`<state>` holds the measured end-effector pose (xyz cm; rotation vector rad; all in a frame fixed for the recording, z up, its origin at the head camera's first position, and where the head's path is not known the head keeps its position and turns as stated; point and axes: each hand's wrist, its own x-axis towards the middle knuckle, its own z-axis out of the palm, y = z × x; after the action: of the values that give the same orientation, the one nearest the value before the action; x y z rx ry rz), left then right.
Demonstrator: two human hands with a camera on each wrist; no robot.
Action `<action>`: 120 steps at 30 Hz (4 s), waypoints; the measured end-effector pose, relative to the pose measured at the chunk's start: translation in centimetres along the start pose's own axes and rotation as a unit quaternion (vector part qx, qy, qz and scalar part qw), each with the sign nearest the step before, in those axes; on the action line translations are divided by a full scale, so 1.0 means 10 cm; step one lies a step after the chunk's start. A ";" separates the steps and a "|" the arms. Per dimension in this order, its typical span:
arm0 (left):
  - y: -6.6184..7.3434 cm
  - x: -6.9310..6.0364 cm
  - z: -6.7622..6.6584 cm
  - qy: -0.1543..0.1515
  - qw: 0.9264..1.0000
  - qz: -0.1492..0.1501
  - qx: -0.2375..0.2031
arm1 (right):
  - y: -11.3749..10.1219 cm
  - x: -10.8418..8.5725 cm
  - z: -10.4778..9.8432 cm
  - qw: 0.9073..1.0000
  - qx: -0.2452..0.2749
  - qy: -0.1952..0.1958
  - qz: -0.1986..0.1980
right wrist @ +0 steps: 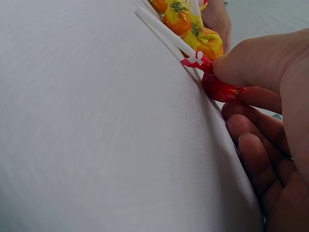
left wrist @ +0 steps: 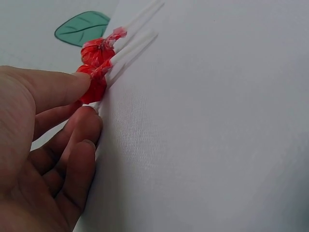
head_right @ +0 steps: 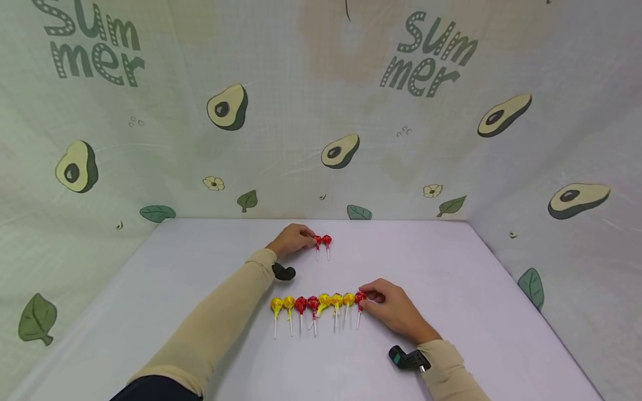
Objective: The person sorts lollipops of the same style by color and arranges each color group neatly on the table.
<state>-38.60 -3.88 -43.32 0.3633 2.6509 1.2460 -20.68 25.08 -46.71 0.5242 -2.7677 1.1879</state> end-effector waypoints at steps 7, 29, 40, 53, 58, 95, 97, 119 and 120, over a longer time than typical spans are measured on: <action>-0.01 -0.03 -0.03 -0.005 1.000 0.005 -0.004 | -0.03 0.00 0.01 1.000 0.001 0.000 -0.002; -0.04 -0.48 -0.27 0.013 0.997 0.032 -0.071 | -0.01 0.00 0.00 1.000 -0.007 0.007 -0.003; -0.07 -1.10 -0.21 -0.024 0.997 0.044 -0.065 | -0.02 0.00 0.02 1.000 -0.010 0.005 0.003; -0.24 -1.66 -0.28 0.001 0.997 0.067 -0.042 | -0.01 0.03 0.01 1.000 -0.008 0.001 0.002; -0.29 -1.75 -0.25 0.013 0.996 0.086 -0.029 | 0.01 0.02 -0.02 1.000 -0.010 0.003 -0.004; -0.58 -1.89 -0.13 -0.016 0.993 0.111 -0.038 | -0.02 0.00 0.01 1.000 -0.013 0.015 -0.014; -0.59 -1.89 -0.13 -0.015 0.993 0.112 -0.037 | -0.02 0.00 0.01 1.000 -0.012 0.012 -0.014; -0.62 -1.88 -0.08 -0.001 0.993 0.118 -0.021 | -0.01 -0.01 0.02 1.000 -0.012 0.007 0.004; -0.62 -1.89 -0.09 -0.001 0.993 0.119 -0.021 | -0.01 -0.01 0.02 1.000 -0.012 0.007 0.003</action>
<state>-21.71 -13.96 -46.32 0.6895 2.6362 1.3626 -20.54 24.85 -46.81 0.5030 -2.7697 1.1540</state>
